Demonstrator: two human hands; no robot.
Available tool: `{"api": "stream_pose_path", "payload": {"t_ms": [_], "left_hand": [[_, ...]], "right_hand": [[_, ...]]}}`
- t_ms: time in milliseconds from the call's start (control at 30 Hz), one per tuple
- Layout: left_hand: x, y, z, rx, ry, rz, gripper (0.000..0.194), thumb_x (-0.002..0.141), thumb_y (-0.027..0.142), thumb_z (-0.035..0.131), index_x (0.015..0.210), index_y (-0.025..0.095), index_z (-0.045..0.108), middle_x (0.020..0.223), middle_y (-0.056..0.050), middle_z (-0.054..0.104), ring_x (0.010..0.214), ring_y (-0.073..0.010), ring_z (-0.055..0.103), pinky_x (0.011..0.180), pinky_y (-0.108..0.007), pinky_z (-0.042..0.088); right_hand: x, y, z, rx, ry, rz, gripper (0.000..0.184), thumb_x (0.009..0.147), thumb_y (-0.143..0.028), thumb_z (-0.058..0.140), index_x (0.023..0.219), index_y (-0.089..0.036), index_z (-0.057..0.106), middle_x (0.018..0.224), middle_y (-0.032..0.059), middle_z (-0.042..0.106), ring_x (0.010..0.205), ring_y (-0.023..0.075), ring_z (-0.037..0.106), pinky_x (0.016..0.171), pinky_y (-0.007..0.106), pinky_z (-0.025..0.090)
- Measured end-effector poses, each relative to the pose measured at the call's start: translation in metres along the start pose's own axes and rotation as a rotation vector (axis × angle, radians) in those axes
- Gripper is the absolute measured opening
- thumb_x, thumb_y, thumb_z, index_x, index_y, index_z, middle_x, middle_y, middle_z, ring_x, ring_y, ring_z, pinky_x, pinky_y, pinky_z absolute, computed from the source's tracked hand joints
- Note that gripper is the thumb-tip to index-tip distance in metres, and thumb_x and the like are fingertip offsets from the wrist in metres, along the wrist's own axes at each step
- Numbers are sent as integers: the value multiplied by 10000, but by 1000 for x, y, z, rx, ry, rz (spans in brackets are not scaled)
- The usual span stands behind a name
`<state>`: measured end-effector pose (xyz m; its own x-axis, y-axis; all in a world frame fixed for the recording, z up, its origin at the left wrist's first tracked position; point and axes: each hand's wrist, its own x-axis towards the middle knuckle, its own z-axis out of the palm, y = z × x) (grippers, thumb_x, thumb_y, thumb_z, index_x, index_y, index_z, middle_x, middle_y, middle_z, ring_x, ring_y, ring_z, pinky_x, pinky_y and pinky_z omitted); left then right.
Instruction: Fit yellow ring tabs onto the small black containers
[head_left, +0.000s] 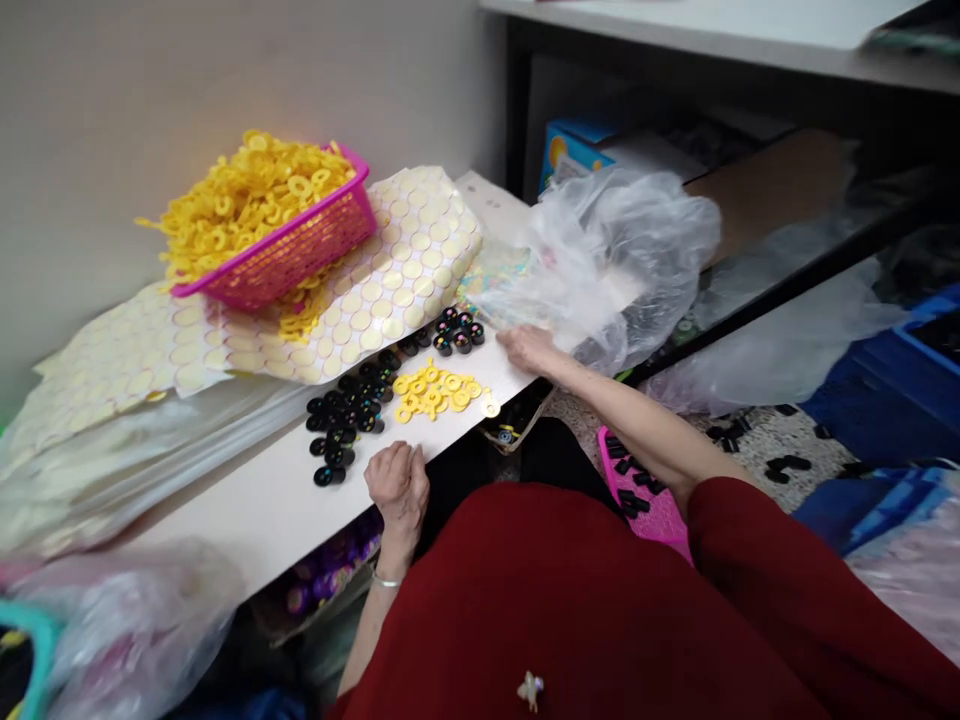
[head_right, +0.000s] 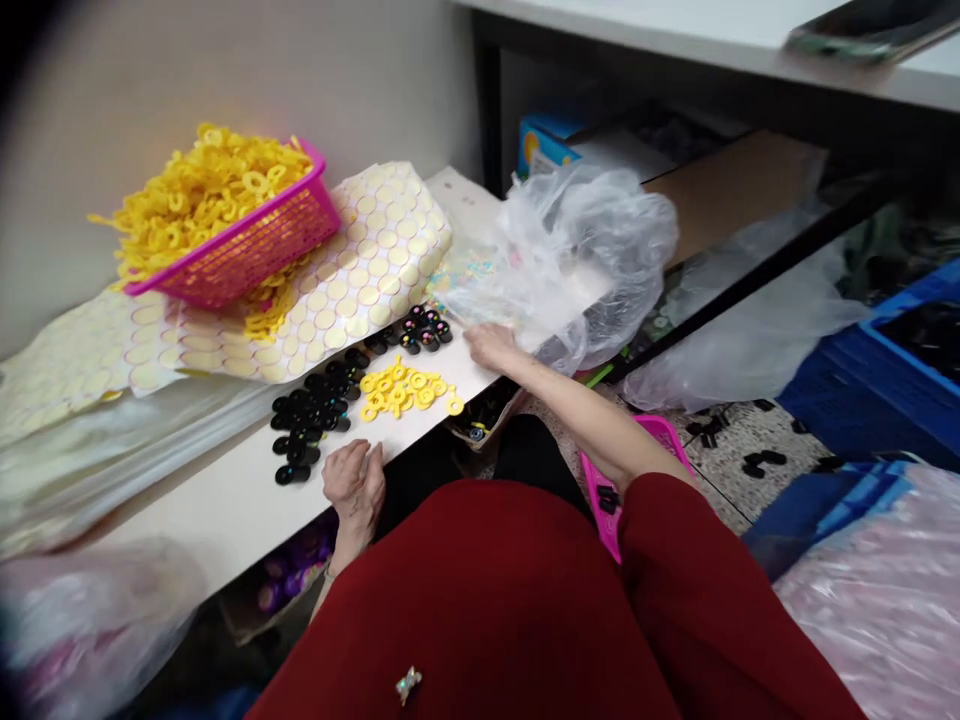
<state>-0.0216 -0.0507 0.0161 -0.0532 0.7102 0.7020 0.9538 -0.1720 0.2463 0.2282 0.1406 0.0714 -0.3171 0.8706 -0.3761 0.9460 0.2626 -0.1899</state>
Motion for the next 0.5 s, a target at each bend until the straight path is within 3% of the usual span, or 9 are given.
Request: {"api": "stream_pose_path", "payload": {"t_ms": [167, 300, 400, 500], "left_hand": [[-8, -30, -14, 111, 60, -164, 130, 814, 252, 592, 876, 146, 634, 872, -108, 669, 843, -196, 601, 789, -340, 454], [-1, -42, -11, 79, -25, -410, 222, 811, 310, 560, 930, 137, 633, 924, -102, 637, 679, -141, 539, 689, -300, 443], [14, -41, -1, 23, -57, -524, 306, 786, 354, 578, 998, 137, 614, 899, -73, 605, 615, -118, 483, 658, -284, 425], [27, -39, 12, 45, -62, -570, 378, 743, 419, 617, 981, 124, 615, 839, -69, 583, 728, -176, 525, 715, -316, 427]], "right_hand": [[1, 3, 34, 98, 245, 123, 317, 873, -205, 382, 1014, -174, 664, 1104, 107, 641, 981, 236, 580, 673, 273, 385], [3, 1, 48, 133, 358, 142, 346, 907, -227, 340, 1049, -142, 644, 1137, 137, 603, 955, 246, 567, 661, 295, 360], [-1, -4, 49, 115, 355, 103, 344, 910, -194, 325, 1083, -130, 615, 1156, 154, 588, 945, 243, 563, 673, 298, 366], [-9, -11, 45, 123, 272, 22, 320, 905, -195, 352, 1069, -135, 620, 1114, 146, 615, 990, 240, 564, 740, 287, 395]]}}
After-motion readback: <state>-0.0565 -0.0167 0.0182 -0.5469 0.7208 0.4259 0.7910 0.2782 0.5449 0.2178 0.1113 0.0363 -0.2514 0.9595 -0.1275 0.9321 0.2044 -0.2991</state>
